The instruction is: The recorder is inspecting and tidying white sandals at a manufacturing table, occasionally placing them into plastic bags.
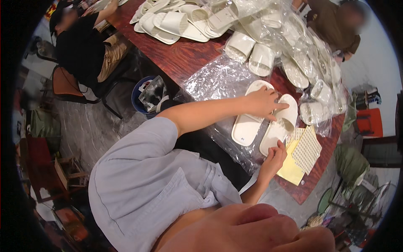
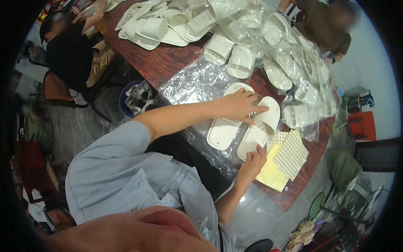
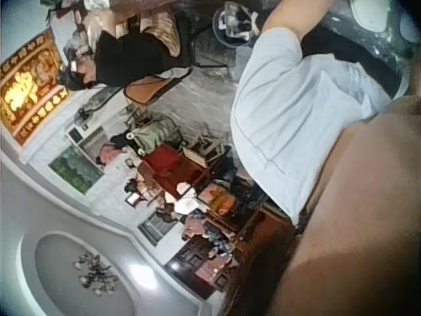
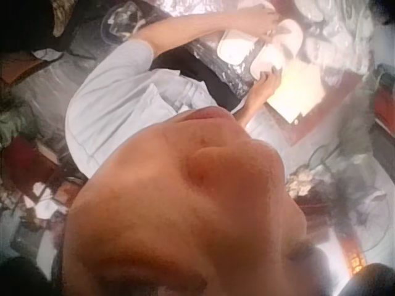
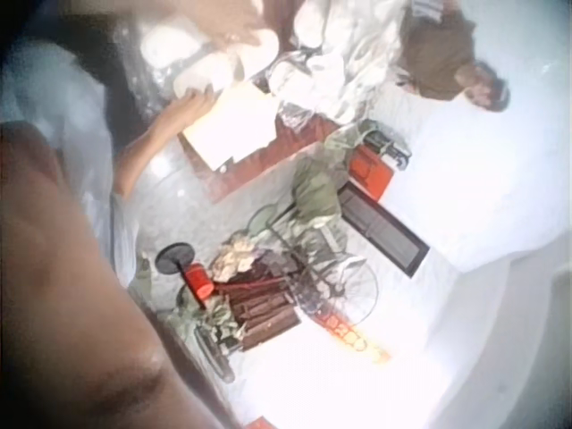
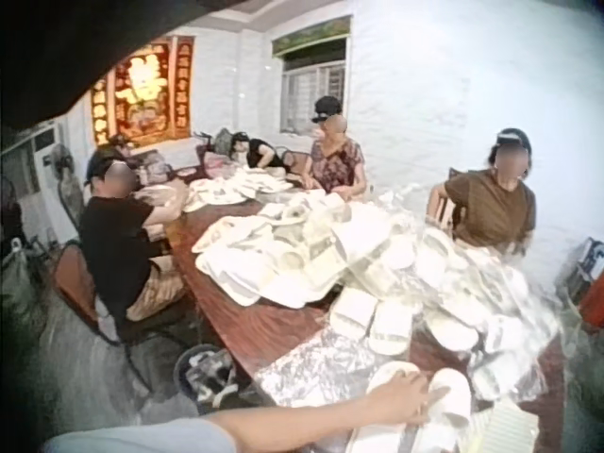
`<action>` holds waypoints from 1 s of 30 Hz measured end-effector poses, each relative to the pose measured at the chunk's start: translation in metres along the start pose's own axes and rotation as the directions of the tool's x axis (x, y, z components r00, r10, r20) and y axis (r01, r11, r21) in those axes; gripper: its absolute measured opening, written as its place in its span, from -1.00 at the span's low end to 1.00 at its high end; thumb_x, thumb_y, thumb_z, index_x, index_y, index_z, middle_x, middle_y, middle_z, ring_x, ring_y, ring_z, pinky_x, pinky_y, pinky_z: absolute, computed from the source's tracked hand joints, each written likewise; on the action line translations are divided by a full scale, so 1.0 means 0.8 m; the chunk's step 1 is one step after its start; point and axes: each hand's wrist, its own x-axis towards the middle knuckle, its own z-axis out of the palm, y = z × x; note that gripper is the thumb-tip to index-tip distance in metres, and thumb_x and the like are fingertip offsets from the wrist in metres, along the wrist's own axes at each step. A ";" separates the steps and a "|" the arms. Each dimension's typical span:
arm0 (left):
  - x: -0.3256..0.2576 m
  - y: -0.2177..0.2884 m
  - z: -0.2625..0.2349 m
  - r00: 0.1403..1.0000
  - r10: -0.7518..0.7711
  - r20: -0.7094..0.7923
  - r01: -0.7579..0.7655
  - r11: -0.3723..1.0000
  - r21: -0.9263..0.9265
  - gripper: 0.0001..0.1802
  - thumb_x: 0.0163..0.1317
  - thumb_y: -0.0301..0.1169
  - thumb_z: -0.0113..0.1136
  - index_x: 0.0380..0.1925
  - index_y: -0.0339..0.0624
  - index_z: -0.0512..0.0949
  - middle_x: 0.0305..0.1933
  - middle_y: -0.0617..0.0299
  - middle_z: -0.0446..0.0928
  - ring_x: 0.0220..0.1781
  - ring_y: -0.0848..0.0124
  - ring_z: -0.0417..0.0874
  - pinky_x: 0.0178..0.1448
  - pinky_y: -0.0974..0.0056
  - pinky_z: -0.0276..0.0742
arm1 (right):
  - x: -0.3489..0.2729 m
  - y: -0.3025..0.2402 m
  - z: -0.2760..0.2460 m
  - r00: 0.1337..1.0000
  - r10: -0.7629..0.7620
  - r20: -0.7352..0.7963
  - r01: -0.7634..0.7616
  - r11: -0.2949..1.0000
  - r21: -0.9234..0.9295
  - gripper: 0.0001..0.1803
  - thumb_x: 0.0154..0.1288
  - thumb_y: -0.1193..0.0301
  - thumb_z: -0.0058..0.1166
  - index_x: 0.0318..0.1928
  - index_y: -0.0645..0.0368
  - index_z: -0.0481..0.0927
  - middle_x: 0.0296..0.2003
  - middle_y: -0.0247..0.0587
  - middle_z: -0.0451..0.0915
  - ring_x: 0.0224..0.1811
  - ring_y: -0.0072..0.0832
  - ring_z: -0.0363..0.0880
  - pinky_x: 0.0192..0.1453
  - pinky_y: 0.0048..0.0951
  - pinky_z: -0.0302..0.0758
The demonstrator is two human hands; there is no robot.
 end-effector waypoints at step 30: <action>0.003 -0.001 0.007 0.995 0.025 -0.093 -0.022 0.999 0.024 -0.19 0.29 0.06 0.29 0.50 0.14 0.33 0.25 -0.15 0.53 0.31 -0.10 0.51 0.34 -0.15 0.44 | 0.000 0.020 -0.006 0.998 0.038 0.046 -0.044 0.989 0.141 -0.91 0.33 0.59 0.21 -0.22 0.28 0.55 0.34 0.11 0.44 0.42 -0.01 0.40 0.45 -0.13 0.39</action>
